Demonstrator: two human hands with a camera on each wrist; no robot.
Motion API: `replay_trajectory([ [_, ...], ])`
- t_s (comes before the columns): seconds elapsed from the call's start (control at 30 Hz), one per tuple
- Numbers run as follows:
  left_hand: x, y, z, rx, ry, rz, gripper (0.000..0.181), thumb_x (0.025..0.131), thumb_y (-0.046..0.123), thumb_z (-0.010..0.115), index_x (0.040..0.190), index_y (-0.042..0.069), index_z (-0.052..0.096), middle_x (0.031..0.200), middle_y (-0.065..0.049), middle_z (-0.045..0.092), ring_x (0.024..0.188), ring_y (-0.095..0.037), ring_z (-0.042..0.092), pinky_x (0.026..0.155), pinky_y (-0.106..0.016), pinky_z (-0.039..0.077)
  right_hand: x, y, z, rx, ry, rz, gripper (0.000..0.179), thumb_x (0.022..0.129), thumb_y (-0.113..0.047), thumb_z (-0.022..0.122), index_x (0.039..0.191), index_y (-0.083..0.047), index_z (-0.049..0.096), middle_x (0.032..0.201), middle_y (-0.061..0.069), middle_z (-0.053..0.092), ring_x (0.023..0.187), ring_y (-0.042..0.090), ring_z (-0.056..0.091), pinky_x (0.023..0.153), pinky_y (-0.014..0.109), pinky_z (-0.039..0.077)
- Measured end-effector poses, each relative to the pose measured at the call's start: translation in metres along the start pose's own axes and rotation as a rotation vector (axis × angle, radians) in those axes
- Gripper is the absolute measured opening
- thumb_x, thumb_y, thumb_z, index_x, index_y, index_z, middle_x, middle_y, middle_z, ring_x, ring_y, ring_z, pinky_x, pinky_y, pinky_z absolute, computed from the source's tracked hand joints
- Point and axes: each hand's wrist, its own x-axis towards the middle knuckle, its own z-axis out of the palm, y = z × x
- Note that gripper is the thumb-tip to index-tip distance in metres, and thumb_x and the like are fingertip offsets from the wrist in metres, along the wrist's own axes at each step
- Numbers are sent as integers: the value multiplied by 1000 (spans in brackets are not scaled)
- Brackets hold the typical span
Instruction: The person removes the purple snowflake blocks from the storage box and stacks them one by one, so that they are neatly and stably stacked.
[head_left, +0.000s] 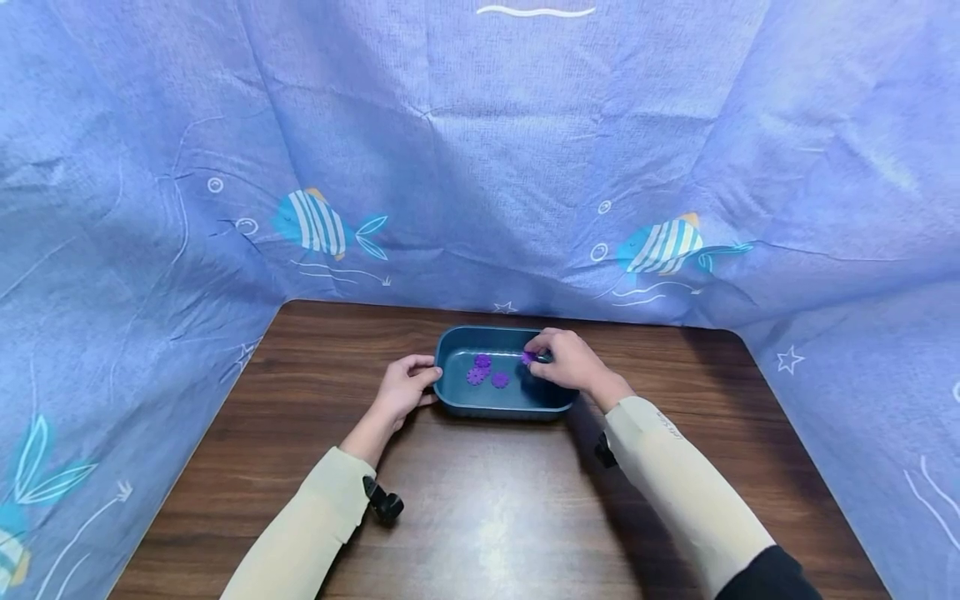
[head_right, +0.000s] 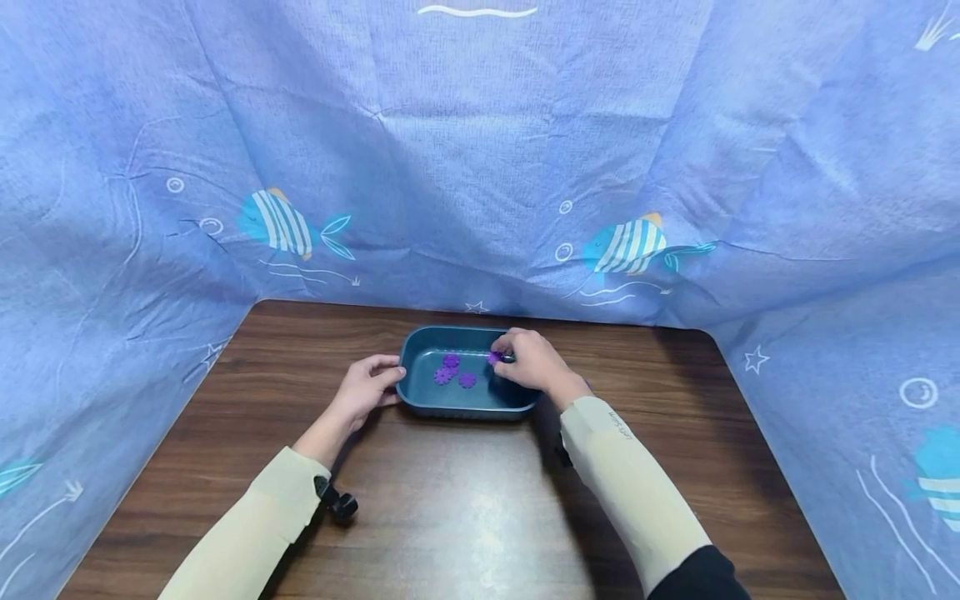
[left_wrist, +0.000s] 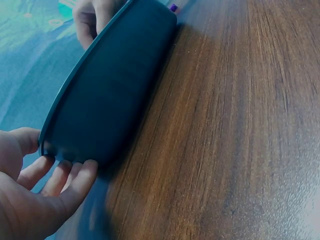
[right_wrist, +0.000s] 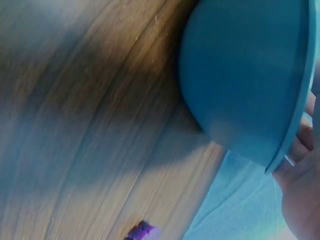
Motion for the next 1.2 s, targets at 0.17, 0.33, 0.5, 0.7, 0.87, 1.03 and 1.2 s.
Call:
replay_trajectory([
  [0.17, -1, 0, 0, 0, -5, -4, 37, 101, 14, 66, 135, -1, 61, 126, -23, 64, 111, -30, 67, 88, -43, 63, -7, 5, -7, 22, 39, -26, 24, 85, -20, 80, 107, -10, 78, 101, 2, 73, 93, 20, 66, 82, 37, 57],
  [0.33, -1, 1, 0, 1, -4, -4, 37, 101, 14, 66, 135, -1, 61, 125, -22, 64, 109, -28, 68, 87, -43, 63, -12, 9, -15, 28, 83, -47, 24, 85, -19, 81, 106, -9, 79, 101, 3, 73, 92, 19, 67, 81, 37, 58],
  [0.5, -1, 2, 0, 0, 3, -1, 37, 101, 13, 66, 134, -1, 61, 123, -21, 65, 105, -25, 68, 86, -42, 64, -17, 14, -23, 66, 134, -64, 23, 84, -16, 81, 106, -8, 78, 100, 5, 74, 91, 20, 68, 79, 40, 58],
  [0.7, -1, 0, 0, 0, 3, 6, 37, 101, 12, 66, 134, -3, 61, 122, -22, 64, 106, -27, 67, 85, -42, 64, -26, 22, -28, 84, 155, -44, 23, 84, -16, 80, 106, -8, 78, 100, 6, 73, 89, 23, 67, 74, 38, 58],
  [0.87, 0, -1, 0, 0, 7, 10, 37, 101, 12, 66, 134, -3, 60, 123, -23, 64, 104, -25, 68, 85, -43, 64, -36, 31, -31, 93, 167, -30, 23, 84, -13, 79, 106, -8, 78, 99, 7, 73, 86, 24, 68, 72, 40, 60],
  [1.03, -1, 0, 1, -1, 12, 7, 36, 101, 13, 66, 133, -1, 61, 124, -23, 64, 106, -26, 68, 86, -42, 64, -47, 42, -33, 84, 168, -3, 23, 83, -12, 79, 106, -7, 77, 98, 5, 71, 86, 22, 67, 71, 40, 60],
  [1.2, -2, 0, 1, 0, 2, 5, 37, 101, 13, 65, 134, -2, 61, 127, -25, 63, 113, -32, 66, 87, -43, 63, -60, 55, -33, 61, 166, 38, 24, 83, -12, 77, 106, -8, 78, 97, 4, 71, 84, 20, 67, 70, 35, 59],
])
